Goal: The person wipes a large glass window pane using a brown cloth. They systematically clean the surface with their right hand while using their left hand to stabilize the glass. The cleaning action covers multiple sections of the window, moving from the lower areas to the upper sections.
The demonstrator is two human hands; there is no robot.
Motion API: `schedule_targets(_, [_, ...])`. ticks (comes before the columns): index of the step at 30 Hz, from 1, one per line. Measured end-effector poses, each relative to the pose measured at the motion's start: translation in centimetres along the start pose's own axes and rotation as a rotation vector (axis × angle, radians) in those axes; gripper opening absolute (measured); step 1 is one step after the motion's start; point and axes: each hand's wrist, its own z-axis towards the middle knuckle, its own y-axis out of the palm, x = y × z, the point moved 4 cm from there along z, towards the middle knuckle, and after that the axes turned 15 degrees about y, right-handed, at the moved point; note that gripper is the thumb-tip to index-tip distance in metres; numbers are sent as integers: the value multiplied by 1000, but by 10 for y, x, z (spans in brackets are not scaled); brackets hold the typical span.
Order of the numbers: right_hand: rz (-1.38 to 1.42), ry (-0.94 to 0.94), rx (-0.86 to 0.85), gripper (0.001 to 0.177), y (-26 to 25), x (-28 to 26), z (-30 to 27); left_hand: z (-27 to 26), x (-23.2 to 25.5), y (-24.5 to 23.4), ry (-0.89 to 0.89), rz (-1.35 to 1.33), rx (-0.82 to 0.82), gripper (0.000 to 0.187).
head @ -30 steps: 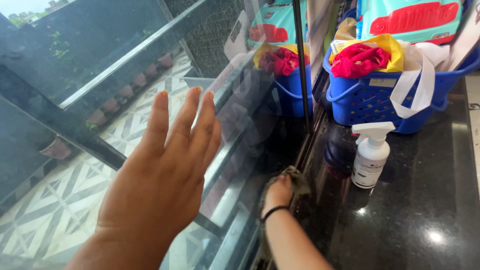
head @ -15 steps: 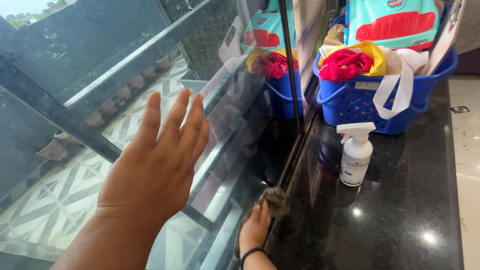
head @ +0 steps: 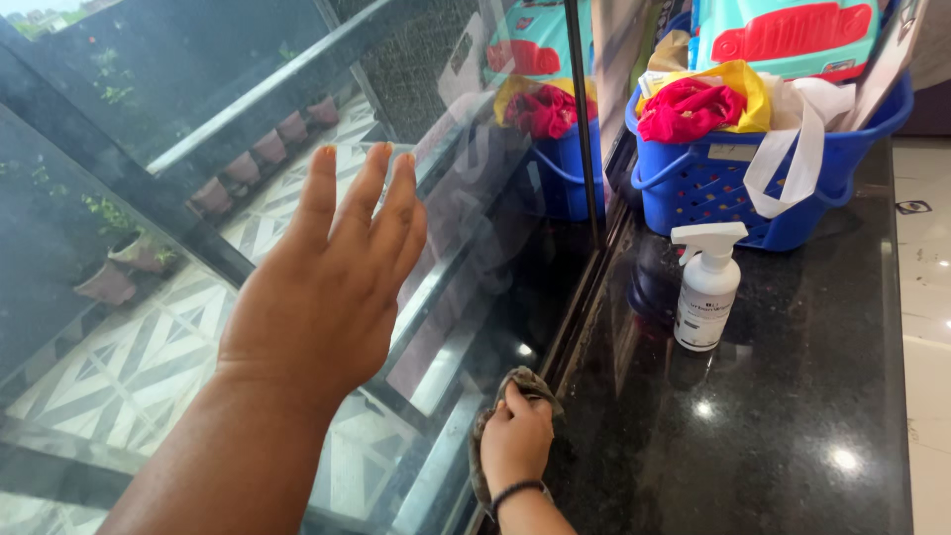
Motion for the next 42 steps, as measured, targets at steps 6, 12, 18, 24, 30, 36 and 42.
schedule_targets(6, [-72, -190, 172, 34, -7, -7, -6, -4, 1, 1, 5, 84, -14, 61])
schedule_targets(12, [-131, 51, -51, 34, -18, -29, -5, -2, -1, -1, 5, 42, 0, 60])
schedule_targets(18, [-54, -206, 101, 33, -18, -25, -7, -3, -3, -5, 23, 129, -7, 63])
schedule_targets(24, [-175, -73, -13, 30, -25, -34, 10, -2, -6, -16, 65, 221, -11, 58])
schedule_targets(30, [76, -126, -24, 31, -8, -21, 6, 1, -4, -11, -39, 110, 60, 48])
schedule_targets(36, [91, -1, -65, 29, -16, -29, 31, 6, 3, 2, -49, 145, 16, 51])
schedule_targets(42, [-36, -202, 3, 29, -22, -44, 5, 2, 3, 6, -76, 16, 84, 52])
